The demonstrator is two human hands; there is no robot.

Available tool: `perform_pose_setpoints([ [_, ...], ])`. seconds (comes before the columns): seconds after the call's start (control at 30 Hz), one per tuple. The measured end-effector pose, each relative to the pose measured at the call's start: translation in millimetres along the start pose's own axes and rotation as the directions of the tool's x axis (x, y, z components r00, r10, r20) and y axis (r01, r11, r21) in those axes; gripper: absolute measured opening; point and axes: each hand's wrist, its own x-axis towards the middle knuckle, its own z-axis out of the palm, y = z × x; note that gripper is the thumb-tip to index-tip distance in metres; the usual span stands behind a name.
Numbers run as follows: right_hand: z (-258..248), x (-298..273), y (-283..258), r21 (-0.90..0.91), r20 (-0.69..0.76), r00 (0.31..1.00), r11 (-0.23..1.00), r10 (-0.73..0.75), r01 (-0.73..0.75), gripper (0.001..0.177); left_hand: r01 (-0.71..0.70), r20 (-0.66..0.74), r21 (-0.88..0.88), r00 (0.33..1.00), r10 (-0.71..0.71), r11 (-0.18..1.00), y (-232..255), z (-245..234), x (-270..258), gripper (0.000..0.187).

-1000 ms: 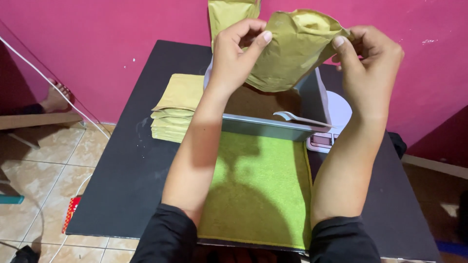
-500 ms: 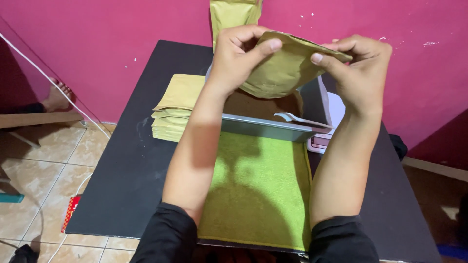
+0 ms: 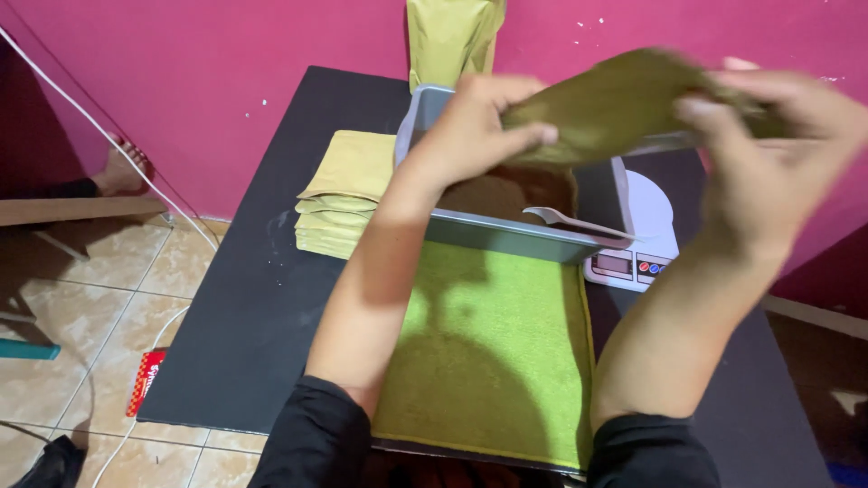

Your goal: Preparing and opening coffee bags at a packaging station, using a shaping tool to open them.

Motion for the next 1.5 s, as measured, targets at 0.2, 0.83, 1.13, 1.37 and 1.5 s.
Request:
perform_pose_setpoints([
  [0.2, -12.0, -11.8, -8.7, -0.057, -0.14, 0.982, 0.989, 0.126, -0.135, 0.024, 0.144, 0.094, 0.259, 0.98, -0.173, 0.955, -30.4, -15.0, -4.0, 0.022],
  [0.83, -10.7, -3.2, -54.7, -0.211, 0.317, 0.937, 0.974, 0.15, -0.084, 0.008, -0.035, 0.073, 0.292, 0.997, 0.014, 0.956, -7.8, -41.1, -9.9, 0.015],
  [1.13, -7.0, -6.7, -59.9, -0.293, -0.105, 0.982, 0.938, 0.159, -0.183, 0.023, 0.299, -0.341, 0.335, 0.923, -0.181, 0.894, 33.0, -59.4, -14.5, 0.04],
  [1.37, 40.7, 12.8, -118.7, -0.15, 0.592, 0.799, 0.958, -0.111, 0.244, 0.035, 0.498, -0.02, -0.135, 0.863, -0.505, 0.857, 88.8, -52.3, -7.9, 0.056],
  [1.5, 31.0, 20.7, -146.5, -0.193, 0.745, 0.664, 0.974, 0.066, 0.121, 0.075, 0.352, -0.13, 0.052, 0.93, -0.344, 0.934, 42.8, -125.7, -37.4, 0.016],
])
